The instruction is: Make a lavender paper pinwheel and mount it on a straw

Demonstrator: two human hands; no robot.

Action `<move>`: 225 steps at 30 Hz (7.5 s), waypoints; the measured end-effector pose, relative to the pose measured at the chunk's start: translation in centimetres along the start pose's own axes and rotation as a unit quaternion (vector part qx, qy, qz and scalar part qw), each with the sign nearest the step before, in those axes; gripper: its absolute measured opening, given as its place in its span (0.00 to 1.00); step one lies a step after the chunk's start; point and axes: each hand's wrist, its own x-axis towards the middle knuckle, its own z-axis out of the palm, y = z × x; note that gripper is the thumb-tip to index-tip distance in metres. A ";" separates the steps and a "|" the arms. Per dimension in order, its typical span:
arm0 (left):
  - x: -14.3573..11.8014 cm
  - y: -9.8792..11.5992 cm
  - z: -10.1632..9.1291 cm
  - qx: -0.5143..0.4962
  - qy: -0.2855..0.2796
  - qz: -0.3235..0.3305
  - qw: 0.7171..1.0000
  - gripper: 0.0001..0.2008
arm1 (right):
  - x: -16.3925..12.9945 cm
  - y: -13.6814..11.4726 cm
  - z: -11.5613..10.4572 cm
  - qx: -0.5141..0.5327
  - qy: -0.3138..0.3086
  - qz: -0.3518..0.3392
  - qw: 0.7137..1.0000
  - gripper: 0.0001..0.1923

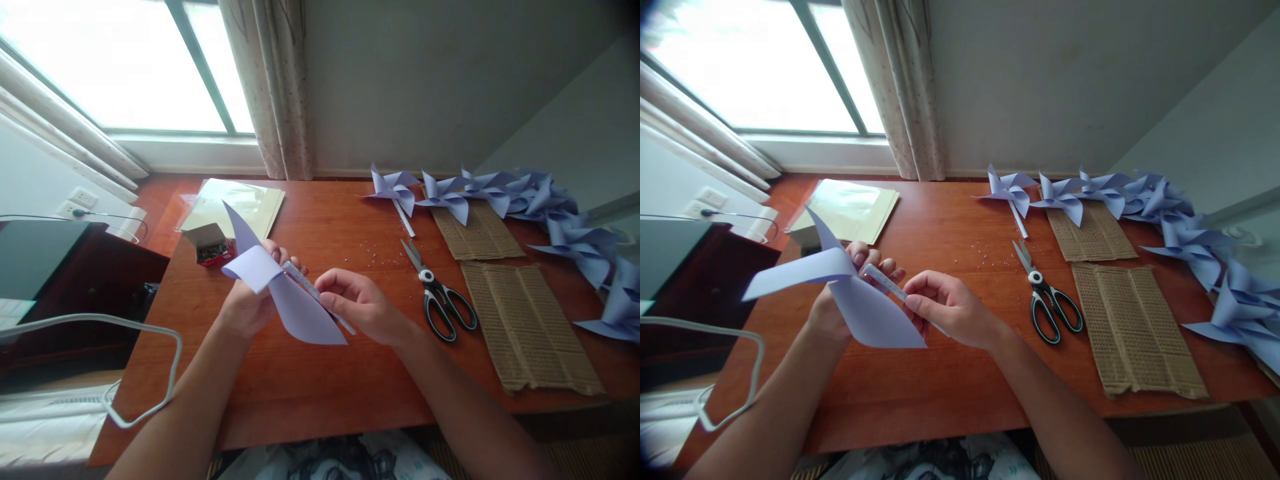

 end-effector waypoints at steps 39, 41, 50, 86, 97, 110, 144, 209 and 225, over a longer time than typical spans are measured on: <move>0.4 0.5 1.4 0.053 0.053 0.018 0.997 0.24 | -0.3 -0.3 0.3 0.010 -0.012 0.006 1.000 0.18; 0.4 0.5 1.4 0.056 0.057 0.021 0.997 0.25 | -0.4 -0.2 0.2 0.006 -0.008 -0.002 1.000 0.17; 0.3 0.4 1.5 0.067 0.041 0.039 0.996 0.24 | -0.4 -0.1 0.2 -0.024 0.009 -0.028 0.999 0.14; 0.3 -0.1 -0.5 0.121 0.048 0.024 0.991 0.19 | 0.4 0.2 -1.2 -0.173 0.104 -0.077 0.976 0.10; 0.2 0.1 -0.1 0.083 0.082 0.012 0.993 0.15 | -4.3 -1.6 -6.8 -0.490 0.301 -0.099 0.812 0.13; 0.0 0.2 0.4 0.098 0.119 -0.022 0.988 0.21 | -12.3 4.2 -11.2 -0.695 0.403 -0.050 0.594 0.29; -0.4 1.3 0.5 0.084 0.071 -0.026 0.994 0.15 | 0.3 3.3 0.6 -0.622 0.076 -0.152 0.764 0.24; 4.2 -13.1 12.5 0.044 0.230 -0.107 0.966 0.17 | -12.4 6.0 -2.9 -0.529 0.457 -0.083 0.710 0.12; 4.5 -15.6 13.7 0.037 0.247 -0.136 0.959 0.16 | -13.1 5.1 -4.0 -0.596 0.502 -0.039 0.625 0.09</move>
